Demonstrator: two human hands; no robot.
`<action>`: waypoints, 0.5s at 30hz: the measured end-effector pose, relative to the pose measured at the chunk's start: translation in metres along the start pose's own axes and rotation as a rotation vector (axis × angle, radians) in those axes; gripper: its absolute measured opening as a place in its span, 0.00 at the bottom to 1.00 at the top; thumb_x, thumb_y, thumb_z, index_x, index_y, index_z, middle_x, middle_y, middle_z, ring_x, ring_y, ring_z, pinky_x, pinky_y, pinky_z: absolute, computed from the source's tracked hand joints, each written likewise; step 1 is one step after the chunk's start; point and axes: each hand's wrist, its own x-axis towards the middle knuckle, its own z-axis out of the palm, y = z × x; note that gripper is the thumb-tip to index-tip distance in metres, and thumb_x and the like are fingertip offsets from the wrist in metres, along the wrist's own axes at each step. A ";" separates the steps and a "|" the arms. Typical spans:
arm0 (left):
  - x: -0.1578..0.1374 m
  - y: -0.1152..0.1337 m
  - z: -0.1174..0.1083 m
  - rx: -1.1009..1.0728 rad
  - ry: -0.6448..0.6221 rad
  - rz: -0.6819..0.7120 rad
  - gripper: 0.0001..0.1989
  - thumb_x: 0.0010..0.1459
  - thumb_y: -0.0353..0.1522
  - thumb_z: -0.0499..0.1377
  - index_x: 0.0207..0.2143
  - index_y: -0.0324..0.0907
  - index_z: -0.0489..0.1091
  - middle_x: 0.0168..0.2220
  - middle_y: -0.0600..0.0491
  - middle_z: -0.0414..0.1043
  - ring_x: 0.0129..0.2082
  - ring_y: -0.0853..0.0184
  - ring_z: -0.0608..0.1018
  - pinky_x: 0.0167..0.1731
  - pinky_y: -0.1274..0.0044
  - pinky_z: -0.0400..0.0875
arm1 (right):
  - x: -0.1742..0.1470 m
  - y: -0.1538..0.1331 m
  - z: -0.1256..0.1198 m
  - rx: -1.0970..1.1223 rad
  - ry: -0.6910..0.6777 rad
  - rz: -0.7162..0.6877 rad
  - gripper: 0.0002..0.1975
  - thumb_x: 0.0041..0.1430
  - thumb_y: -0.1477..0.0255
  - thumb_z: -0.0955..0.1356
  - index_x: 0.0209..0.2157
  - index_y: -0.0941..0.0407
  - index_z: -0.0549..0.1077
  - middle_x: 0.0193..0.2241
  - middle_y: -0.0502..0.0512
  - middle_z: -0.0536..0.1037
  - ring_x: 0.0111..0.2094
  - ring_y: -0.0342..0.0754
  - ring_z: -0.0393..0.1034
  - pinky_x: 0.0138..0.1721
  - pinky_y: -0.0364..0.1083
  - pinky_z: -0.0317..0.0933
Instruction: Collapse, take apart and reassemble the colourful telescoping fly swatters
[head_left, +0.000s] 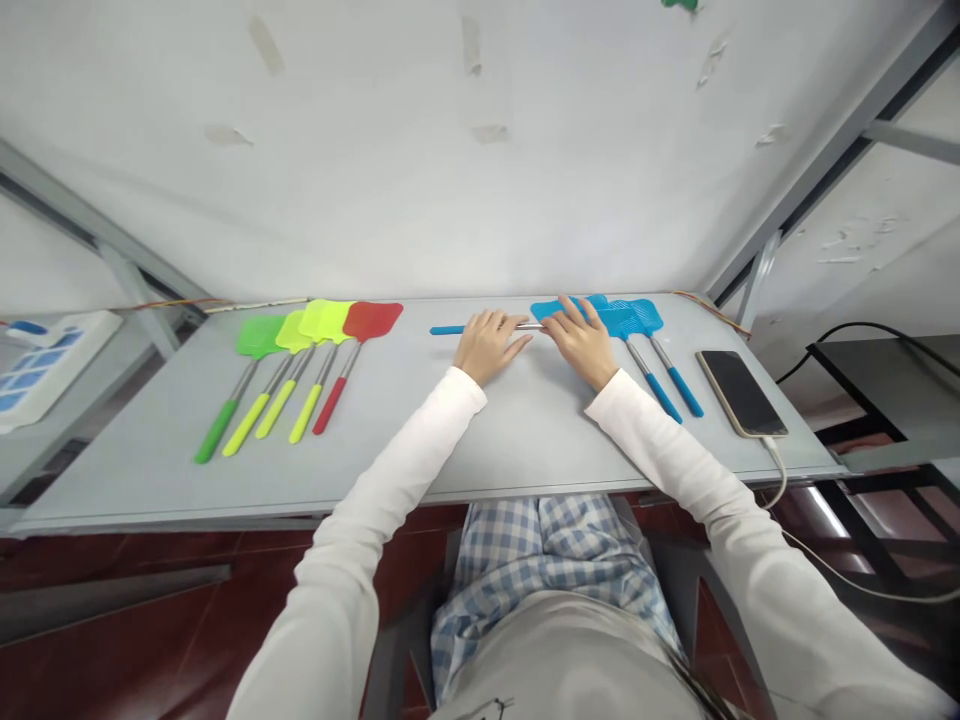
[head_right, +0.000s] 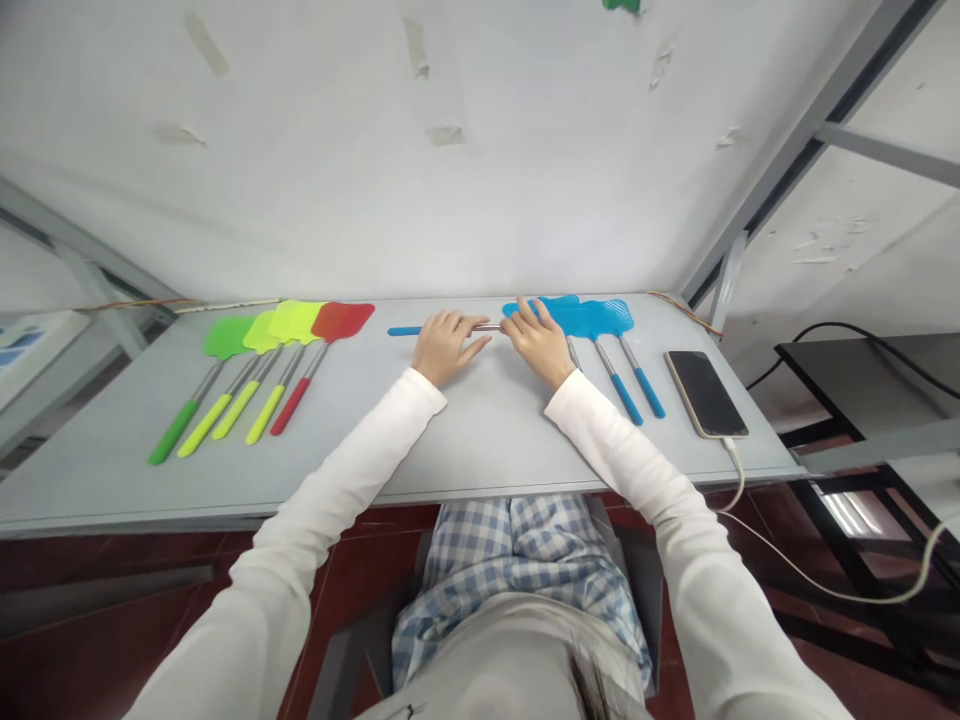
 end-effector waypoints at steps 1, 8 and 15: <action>0.003 -0.001 0.004 0.011 -0.019 0.007 0.21 0.66 0.44 0.45 0.50 0.45 0.70 0.38 0.44 0.73 0.41 0.57 0.71 0.42 0.69 0.59 | 0.001 0.003 0.001 -0.001 0.006 0.008 0.21 0.71 0.69 0.53 0.44 0.55 0.75 0.41 0.61 0.79 0.63 0.54 0.60 0.62 0.59 0.51; 0.001 -0.049 -0.006 0.054 -0.060 -0.097 0.23 0.67 0.44 0.41 0.43 0.48 0.73 0.34 0.43 0.72 0.40 0.57 0.72 0.38 0.69 0.59 | -0.010 0.056 -0.006 -0.020 0.039 0.227 0.16 0.69 0.66 0.58 0.44 0.52 0.77 0.45 0.58 0.79 0.63 0.57 0.59 0.62 0.63 0.45; -0.024 -0.109 -0.030 0.162 0.018 -0.183 0.20 0.65 0.42 0.43 0.40 0.45 0.72 0.38 0.43 0.74 0.41 0.57 0.73 0.39 0.69 0.60 | -0.021 0.103 -0.006 -0.058 0.105 0.383 0.15 0.68 0.65 0.59 0.39 0.53 0.77 0.44 0.59 0.79 0.63 0.58 0.57 0.63 0.65 0.41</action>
